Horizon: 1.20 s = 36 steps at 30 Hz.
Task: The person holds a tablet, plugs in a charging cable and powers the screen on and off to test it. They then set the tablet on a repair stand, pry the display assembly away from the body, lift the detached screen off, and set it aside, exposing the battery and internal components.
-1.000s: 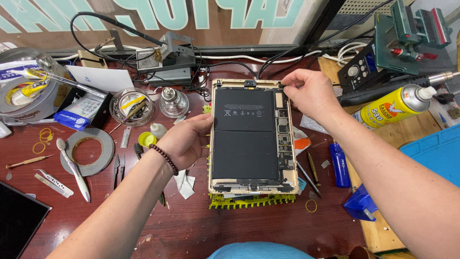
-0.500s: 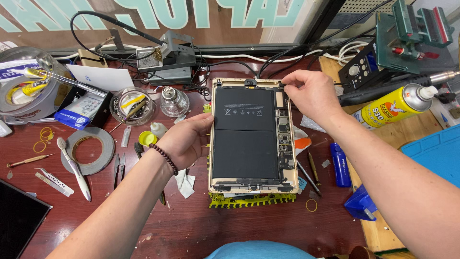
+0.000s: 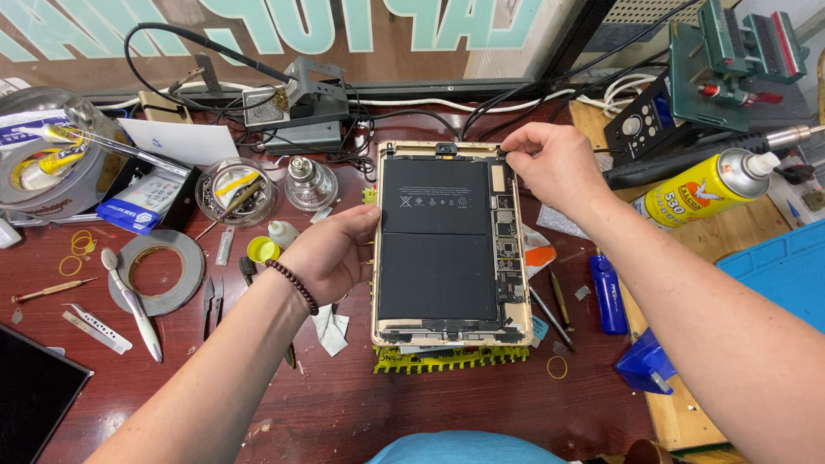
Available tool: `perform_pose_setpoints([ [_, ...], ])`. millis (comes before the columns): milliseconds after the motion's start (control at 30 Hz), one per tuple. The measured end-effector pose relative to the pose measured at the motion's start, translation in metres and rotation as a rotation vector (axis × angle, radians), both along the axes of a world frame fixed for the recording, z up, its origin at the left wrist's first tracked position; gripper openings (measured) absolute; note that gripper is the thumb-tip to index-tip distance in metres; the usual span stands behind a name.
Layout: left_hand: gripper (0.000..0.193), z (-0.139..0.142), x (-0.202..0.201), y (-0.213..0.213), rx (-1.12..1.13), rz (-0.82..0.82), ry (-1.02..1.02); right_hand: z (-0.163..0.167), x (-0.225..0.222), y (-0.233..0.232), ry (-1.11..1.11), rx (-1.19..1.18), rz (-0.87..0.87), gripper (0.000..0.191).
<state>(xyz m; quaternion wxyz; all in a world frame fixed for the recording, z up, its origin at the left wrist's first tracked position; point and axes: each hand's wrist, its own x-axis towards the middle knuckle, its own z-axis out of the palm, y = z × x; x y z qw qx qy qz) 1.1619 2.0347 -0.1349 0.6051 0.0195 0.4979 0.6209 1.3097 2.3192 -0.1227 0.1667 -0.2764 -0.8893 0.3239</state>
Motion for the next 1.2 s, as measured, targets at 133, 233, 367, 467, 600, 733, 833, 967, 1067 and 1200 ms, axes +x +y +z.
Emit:
perform_pose_setpoints([
  [133,0.027,-0.001,0.002,0.0,0.006,0.014,-0.008,-0.002,0.003,-0.004,0.029,-0.251,-0.1,0.033],
  [233,0.03,-0.002,0.003,0.0,0.006,-0.016,0.007,-0.006,0.006,-0.005,0.009,-0.375,-0.136,0.033],
  [367,0.031,-0.003,0.004,0.001,0.003,-0.007,-0.01,-0.011,0.007,-0.003,0.079,-0.655,-0.186,0.026],
  [467,0.031,-0.002,0.005,0.001,0.01,-0.009,-0.01,-0.013,0.008,-0.001,0.124,-0.88,-0.243,0.026],
  [600,0.032,-0.001,0.007,0.001,0.009,-0.01,-0.01,-0.012,0.009,-0.001,0.121,-0.89,-0.242,0.025],
  [733,0.031,0.002,0.01,0.0,-0.017,0.015,-0.029,-0.007,0.009,-0.004,0.113,-0.835,-0.26,0.024],
  [833,0.032,0.002,0.011,0.001,-0.011,0.003,-0.015,-0.003,0.007,-0.005,0.124,-0.756,-0.231,0.021],
  [967,0.031,0.001,0.013,0.002,0.001,0.002,-0.019,0.002,0.002,-0.003,0.105,-0.759,-0.279,0.011],
  [1067,0.032,0.001,0.013,0.003,-0.014,0.02,-0.019,0.003,-0.004,-0.002,0.05,-0.653,-0.333,0.007],
  [1200,0.032,0.001,0.014,0.003,-0.042,0.038,-0.025,0.001,-0.008,-0.001,0.046,-0.6,-0.318,0.006],
])
